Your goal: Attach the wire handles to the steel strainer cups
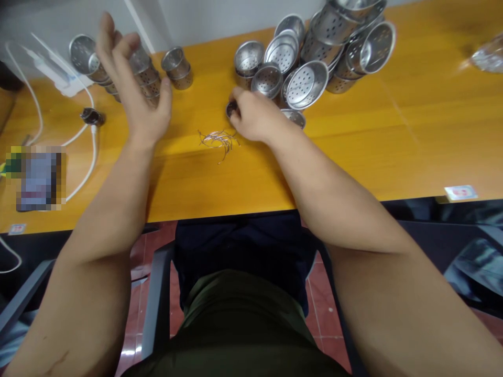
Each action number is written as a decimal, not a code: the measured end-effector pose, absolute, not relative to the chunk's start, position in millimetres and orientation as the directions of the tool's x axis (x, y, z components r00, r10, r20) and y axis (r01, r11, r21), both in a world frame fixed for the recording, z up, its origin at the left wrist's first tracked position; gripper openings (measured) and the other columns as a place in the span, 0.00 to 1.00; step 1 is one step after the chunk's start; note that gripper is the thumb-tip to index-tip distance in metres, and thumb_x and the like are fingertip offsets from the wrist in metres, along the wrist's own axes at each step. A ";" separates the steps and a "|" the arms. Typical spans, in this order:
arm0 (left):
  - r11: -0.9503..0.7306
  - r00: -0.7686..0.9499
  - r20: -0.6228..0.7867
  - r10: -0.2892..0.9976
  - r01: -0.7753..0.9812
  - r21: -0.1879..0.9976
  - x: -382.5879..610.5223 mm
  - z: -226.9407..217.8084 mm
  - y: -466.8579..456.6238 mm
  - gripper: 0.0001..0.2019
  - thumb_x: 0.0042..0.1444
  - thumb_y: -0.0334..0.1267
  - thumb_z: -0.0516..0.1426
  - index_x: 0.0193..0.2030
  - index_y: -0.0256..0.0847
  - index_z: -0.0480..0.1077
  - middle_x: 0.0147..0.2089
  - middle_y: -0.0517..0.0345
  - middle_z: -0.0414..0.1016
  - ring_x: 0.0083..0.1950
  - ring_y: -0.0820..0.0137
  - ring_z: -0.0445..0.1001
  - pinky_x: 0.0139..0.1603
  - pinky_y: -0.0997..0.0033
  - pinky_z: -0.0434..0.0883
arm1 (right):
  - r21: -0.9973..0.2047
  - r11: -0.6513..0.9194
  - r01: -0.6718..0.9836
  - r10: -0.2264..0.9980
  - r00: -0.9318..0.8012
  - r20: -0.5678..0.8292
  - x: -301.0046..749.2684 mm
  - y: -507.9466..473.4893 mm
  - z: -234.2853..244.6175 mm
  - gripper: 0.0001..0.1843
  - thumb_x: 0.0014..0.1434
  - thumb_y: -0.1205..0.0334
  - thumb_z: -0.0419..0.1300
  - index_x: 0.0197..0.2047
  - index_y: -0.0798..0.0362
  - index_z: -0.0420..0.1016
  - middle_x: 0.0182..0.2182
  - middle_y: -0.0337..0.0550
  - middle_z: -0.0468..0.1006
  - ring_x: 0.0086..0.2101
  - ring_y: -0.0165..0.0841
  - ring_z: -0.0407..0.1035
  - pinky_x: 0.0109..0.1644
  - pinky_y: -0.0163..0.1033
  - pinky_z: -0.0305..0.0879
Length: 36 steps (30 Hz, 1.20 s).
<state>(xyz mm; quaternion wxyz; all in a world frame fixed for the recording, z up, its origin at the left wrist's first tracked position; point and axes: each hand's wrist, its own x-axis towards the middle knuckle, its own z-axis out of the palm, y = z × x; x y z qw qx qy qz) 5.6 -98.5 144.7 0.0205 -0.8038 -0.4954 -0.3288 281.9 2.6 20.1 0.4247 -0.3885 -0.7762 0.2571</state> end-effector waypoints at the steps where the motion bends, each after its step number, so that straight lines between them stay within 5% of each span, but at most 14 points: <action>1: -0.515 0.294 0.540 0.788 0.796 0.319 6.3 142.9 -99.2 0.26 0.79 0.74 0.76 0.60 0.57 0.82 0.54 0.60 0.90 0.88 0.54 0.79 0.84 0.42 0.89 | -0.721 0.571 0.392 0.818 -0.340 0.463 282.4 2.0 20.8 0.18 0.64 0.36 0.86 0.43 0.22 0.82 0.28 0.34 0.85 0.46 0.65 0.85 0.43 0.70 0.83; 7: -0.546 0.307 0.493 0.814 0.694 0.470 6.0 125.6 -90.2 0.30 0.76 0.74 0.77 0.72 0.61 0.82 0.66 0.50 0.89 0.88 0.42 0.78 0.84 0.31 0.86 | -0.636 0.604 0.480 0.796 -0.329 0.508 280.2 -4.0 26.8 0.13 0.72 0.39 0.83 0.47 0.25 0.84 0.28 0.36 0.82 0.35 0.60 0.77 0.41 0.66 0.80; 12: -0.550 0.363 0.415 0.835 0.592 0.589 -11.2 92.4 -52.1 0.32 0.72 0.69 0.80 0.74 0.61 0.82 0.75 0.42 0.86 0.86 0.33 0.80 0.86 0.27 0.82 | -0.621 0.593 0.513 0.805 -0.375 0.459 276.5 -11.7 38.7 0.09 0.76 0.43 0.81 0.50 0.28 0.87 0.33 0.39 0.86 0.38 0.59 0.81 0.47 0.65 0.83; 15: -0.604 0.499 0.361 0.787 0.510 0.612 -25.2 61.0 -27.6 0.46 0.64 0.68 0.84 0.81 0.56 0.78 0.85 0.38 0.80 0.85 0.30 0.81 0.91 0.26 0.77 | -0.618 0.641 0.455 0.765 -0.450 0.462 269.9 -21.4 49.0 0.09 0.77 0.44 0.80 0.54 0.31 0.89 0.35 0.39 0.89 0.40 0.57 0.84 0.47 0.61 0.85; 19: -0.685 0.598 0.380 0.706 0.439 0.582 -33.5 29.2 -4.5 0.64 0.57 0.65 0.87 0.93 0.52 0.66 0.96 0.38 0.67 0.96 0.26 0.66 0.99 0.26 0.66 | -0.691 0.614 0.381 0.760 -0.521 0.388 252.8 -42.0 63.5 0.16 0.79 0.44 0.78 0.61 0.40 0.88 0.46 0.45 0.94 0.49 0.56 0.89 0.54 0.58 0.88; 24: -0.716 0.550 0.468 0.691 0.438 0.543 -32.6 26.9 5.3 0.54 0.65 0.59 0.81 0.92 0.55 0.68 0.91 0.38 0.73 0.93 0.25 0.69 0.96 0.22 0.69 | -0.686 0.630 0.364 0.732 -0.573 0.368 239.0 -60.0 76.3 0.18 0.81 0.46 0.77 0.67 0.40 0.86 0.61 0.49 0.94 0.62 0.59 0.89 0.63 0.59 0.89; 30: -0.749 0.544 0.518 0.660 0.421 0.512 -27.3 38.3 -2.8 0.43 0.67 0.51 0.77 0.86 0.59 0.74 0.84 0.40 0.80 0.87 0.29 0.76 0.92 0.20 0.73 | -0.598 0.660 0.454 0.725 -0.593 0.350 244.1 -65.7 92.8 0.14 0.81 0.49 0.76 0.64 0.40 0.90 0.55 0.50 0.94 0.58 0.62 0.87 0.63 0.63 0.86; 36: -0.735 0.523 0.521 0.675 0.413 0.537 -22.9 49.1 -12.3 0.36 0.65 0.46 0.79 0.78 0.58 0.82 0.77 0.40 0.84 0.84 0.30 0.79 0.88 0.22 0.77 | -0.463 0.688 0.558 0.721 -0.597 0.352 248.2 -70.3 105.2 0.08 0.81 0.49 0.76 0.50 0.41 0.86 0.54 0.56 0.90 0.63 0.69 0.81 0.62 0.68 0.82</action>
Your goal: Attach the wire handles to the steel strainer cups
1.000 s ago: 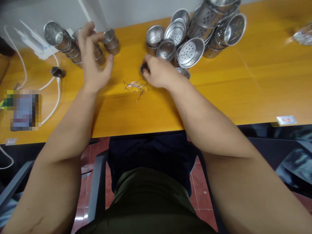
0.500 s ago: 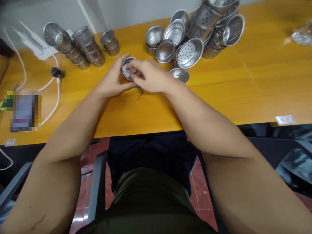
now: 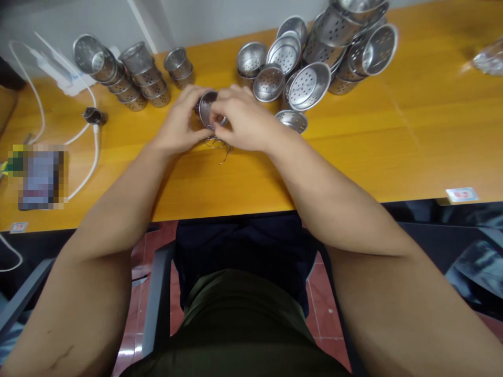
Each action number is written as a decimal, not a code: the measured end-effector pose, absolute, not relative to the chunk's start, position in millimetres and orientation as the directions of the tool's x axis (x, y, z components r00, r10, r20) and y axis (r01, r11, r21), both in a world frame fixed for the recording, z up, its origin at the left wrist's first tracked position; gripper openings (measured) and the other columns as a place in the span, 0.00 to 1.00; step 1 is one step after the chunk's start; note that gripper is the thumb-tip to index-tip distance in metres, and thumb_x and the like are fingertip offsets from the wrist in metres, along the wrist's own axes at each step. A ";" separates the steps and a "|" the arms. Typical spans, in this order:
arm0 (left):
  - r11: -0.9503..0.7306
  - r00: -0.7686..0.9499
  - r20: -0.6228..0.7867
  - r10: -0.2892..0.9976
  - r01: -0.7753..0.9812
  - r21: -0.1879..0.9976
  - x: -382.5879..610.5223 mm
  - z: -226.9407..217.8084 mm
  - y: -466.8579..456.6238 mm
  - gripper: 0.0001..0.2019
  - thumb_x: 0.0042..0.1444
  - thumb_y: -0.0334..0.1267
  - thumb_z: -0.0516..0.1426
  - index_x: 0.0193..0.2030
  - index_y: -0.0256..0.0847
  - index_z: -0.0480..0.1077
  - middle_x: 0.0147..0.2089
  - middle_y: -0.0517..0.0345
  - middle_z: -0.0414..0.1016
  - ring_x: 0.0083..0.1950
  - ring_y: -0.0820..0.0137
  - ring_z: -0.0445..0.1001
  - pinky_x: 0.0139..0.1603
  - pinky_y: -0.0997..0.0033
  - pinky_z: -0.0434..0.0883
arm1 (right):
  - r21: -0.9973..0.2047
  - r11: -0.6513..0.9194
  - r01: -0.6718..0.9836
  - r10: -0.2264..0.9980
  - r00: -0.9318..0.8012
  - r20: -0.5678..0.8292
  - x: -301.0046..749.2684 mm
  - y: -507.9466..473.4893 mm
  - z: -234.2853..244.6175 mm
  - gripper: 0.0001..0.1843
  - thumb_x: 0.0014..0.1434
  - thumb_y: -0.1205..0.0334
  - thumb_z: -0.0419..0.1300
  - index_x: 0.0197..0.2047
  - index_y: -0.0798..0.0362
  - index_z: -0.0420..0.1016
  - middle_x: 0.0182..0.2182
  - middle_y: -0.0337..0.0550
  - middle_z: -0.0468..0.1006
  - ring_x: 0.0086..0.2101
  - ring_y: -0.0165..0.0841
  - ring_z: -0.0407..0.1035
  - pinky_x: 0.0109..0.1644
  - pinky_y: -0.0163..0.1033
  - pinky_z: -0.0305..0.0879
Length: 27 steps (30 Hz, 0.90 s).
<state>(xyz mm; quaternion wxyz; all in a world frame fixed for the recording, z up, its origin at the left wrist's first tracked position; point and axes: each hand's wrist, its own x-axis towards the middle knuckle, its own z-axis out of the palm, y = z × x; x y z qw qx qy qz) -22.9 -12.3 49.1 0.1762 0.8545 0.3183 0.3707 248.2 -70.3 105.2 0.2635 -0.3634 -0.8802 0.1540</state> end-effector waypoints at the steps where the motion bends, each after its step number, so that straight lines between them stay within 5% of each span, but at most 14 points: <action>1: -0.729 0.519 0.516 0.681 0.418 0.542 -22.5 50.2 -13.6 0.35 0.64 0.45 0.79 0.78 0.58 0.82 0.77 0.40 0.84 0.83 0.30 0.79 0.88 0.22 0.77 | -0.458 0.687 0.564 0.723 -0.596 0.350 248.6 -69.3 103.7 0.10 0.81 0.48 0.76 0.49 0.41 0.85 0.55 0.57 0.89 0.63 0.69 0.80 0.63 0.67 0.81; 8: -0.719 0.491 0.529 0.692 0.412 0.559 -19.1 52.6 -17.8 0.34 0.62 0.41 0.79 0.74 0.58 0.84 0.75 0.41 0.86 0.81 0.33 0.80 0.84 0.26 0.80 | -0.515 0.620 0.592 0.777 -0.554 0.299 244.3 -63.0 91.6 0.13 0.84 0.42 0.72 0.52 0.41 0.83 0.48 0.52 0.90 0.50 0.61 0.82 0.56 0.62 0.79; 17: -0.776 0.478 0.613 0.629 0.348 0.525 -18.8 55.6 -8.9 0.35 0.58 0.37 0.74 0.73 0.61 0.84 0.73 0.45 0.87 0.78 0.33 0.82 0.84 0.24 0.79 | -0.574 0.557 0.600 0.825 -0.477 0.302 237.5 -73.3 107.7 0.20 0.83 0.31 0.72 0.54 0.37 0.81 0.54 0.54 0.90 0.57 0.65 0.81 0.53 0.63 0.80; 27: -0.795 0.502 0.625 0.598 0.268 0.545 -22.2 45.0 12.0 0.35 0.58 0.43 0.75 0.73 0.70 0.83 0.75 0.52 0.88 0.77 0.32 0.82 0.85 0.17 0.78 | -0.656 0.506 0.561 0.850 -0.453 0.269 236.1 -73.5 105.0 0.22 0.77 0.28 0.75 0.51 0.33 0.79 0.48 0.50 0.89 0.59 0.66 0.81 0.50 0.65 0.81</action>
